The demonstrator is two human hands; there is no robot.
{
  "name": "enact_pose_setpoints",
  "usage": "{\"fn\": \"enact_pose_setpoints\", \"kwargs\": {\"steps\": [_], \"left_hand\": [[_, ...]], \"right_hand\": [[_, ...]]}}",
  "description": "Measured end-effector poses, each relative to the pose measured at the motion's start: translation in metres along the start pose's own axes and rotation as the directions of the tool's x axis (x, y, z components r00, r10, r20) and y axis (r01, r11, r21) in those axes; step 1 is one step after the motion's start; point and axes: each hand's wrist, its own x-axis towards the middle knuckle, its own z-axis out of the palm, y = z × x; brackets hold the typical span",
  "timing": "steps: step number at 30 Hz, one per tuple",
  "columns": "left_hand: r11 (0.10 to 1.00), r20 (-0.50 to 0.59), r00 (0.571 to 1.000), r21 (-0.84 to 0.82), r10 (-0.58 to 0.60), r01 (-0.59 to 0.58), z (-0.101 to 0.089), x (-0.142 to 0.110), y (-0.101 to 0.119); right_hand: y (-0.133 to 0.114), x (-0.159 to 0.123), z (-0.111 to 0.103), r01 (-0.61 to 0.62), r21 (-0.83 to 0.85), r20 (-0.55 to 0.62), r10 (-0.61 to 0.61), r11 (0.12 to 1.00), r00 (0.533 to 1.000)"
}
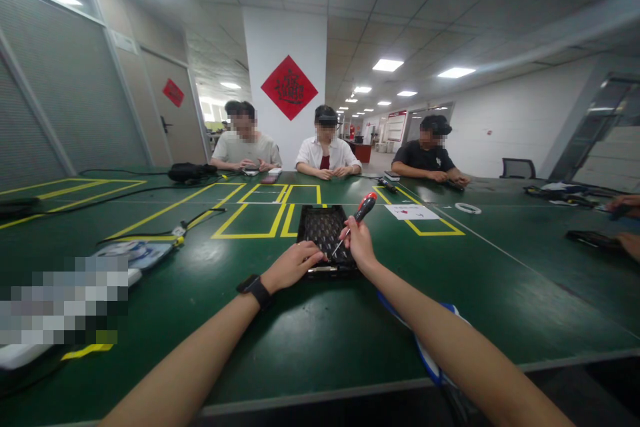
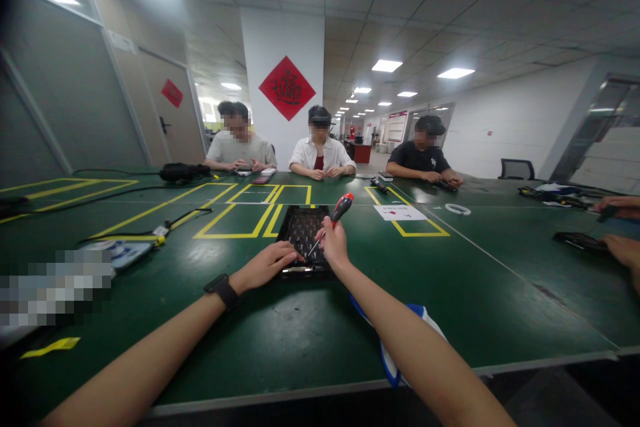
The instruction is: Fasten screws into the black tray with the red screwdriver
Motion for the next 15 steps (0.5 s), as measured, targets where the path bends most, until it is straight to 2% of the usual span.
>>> {"fn": "enact_pose_setpoints", "kwargs": {"steps": [15], "left_hand": [[1.000, -0.011, 1.000, 0.003, 0.007, -0.007, -0.0015, 0.0001, 0.0047]], "right_hand": [[-0.0031, -0.0020, 0.0005, 0.010, -0.010, -0.012, -0.010, 1.000, 1.000]]}}
